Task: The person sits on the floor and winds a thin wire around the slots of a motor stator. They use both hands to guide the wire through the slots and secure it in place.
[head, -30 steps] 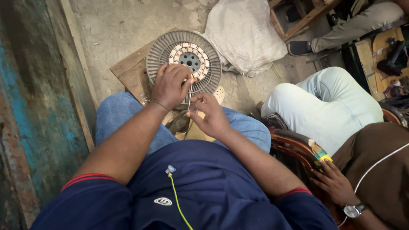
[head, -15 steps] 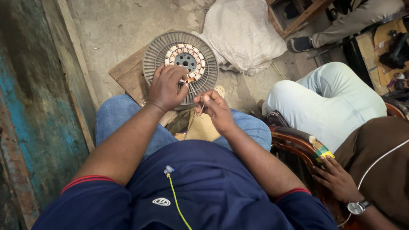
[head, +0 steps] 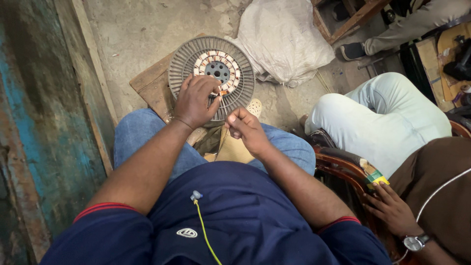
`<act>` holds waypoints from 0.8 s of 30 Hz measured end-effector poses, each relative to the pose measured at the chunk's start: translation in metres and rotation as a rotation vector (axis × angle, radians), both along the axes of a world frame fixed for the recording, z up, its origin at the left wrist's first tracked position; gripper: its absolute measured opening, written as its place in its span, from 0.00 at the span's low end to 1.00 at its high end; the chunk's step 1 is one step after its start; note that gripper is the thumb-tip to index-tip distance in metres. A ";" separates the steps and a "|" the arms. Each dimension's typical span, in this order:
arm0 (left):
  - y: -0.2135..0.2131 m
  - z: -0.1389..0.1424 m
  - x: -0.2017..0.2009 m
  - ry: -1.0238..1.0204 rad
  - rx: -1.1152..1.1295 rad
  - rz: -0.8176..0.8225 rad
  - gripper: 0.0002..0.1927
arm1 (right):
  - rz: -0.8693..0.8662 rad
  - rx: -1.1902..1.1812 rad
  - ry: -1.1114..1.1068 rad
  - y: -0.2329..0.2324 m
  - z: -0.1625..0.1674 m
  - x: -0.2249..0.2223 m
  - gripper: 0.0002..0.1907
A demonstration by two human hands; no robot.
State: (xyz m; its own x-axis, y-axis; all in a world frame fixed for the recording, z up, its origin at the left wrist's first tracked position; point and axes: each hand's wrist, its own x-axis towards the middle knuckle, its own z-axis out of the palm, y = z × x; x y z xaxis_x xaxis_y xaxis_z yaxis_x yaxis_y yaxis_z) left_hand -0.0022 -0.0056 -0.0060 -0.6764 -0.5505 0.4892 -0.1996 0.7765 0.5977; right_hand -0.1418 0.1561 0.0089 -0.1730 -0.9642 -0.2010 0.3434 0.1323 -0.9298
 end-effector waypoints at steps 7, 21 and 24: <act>-0.002 0.000 -0.001 0.003 0.006 0.002 0.17 | -0.031 -0.058 0.095 0.000 0.002 0.002 0.10; -0.004 0.000 -0.004 0.016 0.024 0.028 0.12 | -0.174 -0.247 0.933 0.010 0.036 0.017 0.08; -0.004 0.001 -0.006 0.013 0.050 0.031 0.11 | 0.049 0.119 1.031 0.015 0.032 0.017 0.10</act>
